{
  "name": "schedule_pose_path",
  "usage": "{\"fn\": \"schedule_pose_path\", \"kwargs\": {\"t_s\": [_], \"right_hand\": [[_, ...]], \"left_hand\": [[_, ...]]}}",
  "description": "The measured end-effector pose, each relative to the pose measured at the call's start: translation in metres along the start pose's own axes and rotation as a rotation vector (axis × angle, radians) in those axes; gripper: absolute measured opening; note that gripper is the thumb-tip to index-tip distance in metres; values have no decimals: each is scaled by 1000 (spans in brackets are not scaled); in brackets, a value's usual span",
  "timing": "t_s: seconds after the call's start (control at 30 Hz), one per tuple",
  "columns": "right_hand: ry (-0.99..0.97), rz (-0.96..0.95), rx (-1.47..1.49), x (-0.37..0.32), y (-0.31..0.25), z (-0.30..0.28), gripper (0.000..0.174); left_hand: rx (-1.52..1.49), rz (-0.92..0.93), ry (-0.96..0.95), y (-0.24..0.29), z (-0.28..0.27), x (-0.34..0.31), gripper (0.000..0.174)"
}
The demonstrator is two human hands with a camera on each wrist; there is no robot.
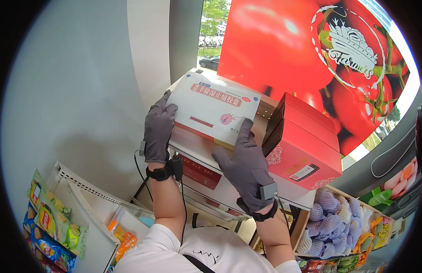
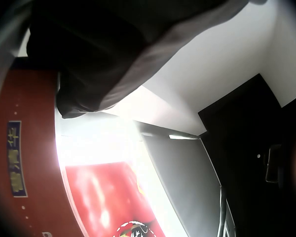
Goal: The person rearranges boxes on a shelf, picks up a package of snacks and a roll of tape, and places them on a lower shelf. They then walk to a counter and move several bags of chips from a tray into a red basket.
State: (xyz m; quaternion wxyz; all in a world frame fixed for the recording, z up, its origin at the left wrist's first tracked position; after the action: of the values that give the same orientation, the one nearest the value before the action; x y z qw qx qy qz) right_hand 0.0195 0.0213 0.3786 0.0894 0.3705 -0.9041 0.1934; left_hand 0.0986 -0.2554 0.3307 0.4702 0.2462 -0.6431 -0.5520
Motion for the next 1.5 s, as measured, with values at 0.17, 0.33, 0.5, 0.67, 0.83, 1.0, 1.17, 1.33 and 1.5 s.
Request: {"fn": "schedule_pose_path", "kwargs": {"t_s": [0.17,0.33,0.5,0.67,0.83,1.0,1.17,1.33,1.5], "right_hand": [[-148,101,29,3,-8,-7,110],[-76,77,-149,2,-4,2,108],[36,84,-37,-13,-9,-8,96],[59,53,36,-44,-26,-34,77],[-47,-131,43,-35,-28,-26,70],[97,-76,-49,-17,-14,-6,66],[161,-26,-104,-27,-14,-8,70],[-66,-68,-79,-32,-29,-17,74],[61,-95,-147,-23,-22,6,72]], "left_hand": [[108,-19,-9,2,4,8,60],[294,2,-17,29,9,2,65],[368,78,7,42,6,-3,62],[348,548,349,35,-17,-16,44],[232,114,220,40,-29,-32,34],[254,140,46,38,-8,-36,38],[257,162,-12,40,-4,-37,39],[247,133,-42,32,-7,-32,38],[232,125,-63,36,-4,-35,39]]}}
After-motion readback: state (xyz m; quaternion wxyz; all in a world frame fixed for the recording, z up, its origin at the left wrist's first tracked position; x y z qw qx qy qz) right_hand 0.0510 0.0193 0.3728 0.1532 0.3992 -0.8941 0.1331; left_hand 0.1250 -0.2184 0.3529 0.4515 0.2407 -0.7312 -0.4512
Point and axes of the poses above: each hand's wrist, its own x-axis towards the middle knuckle, its own z-axis out of the palm, y = z × x, the point moved 4 cm from there along x, towards the middle knuckle, and after that the axes turned 12 degrees about -x, right-handed, at the moved point
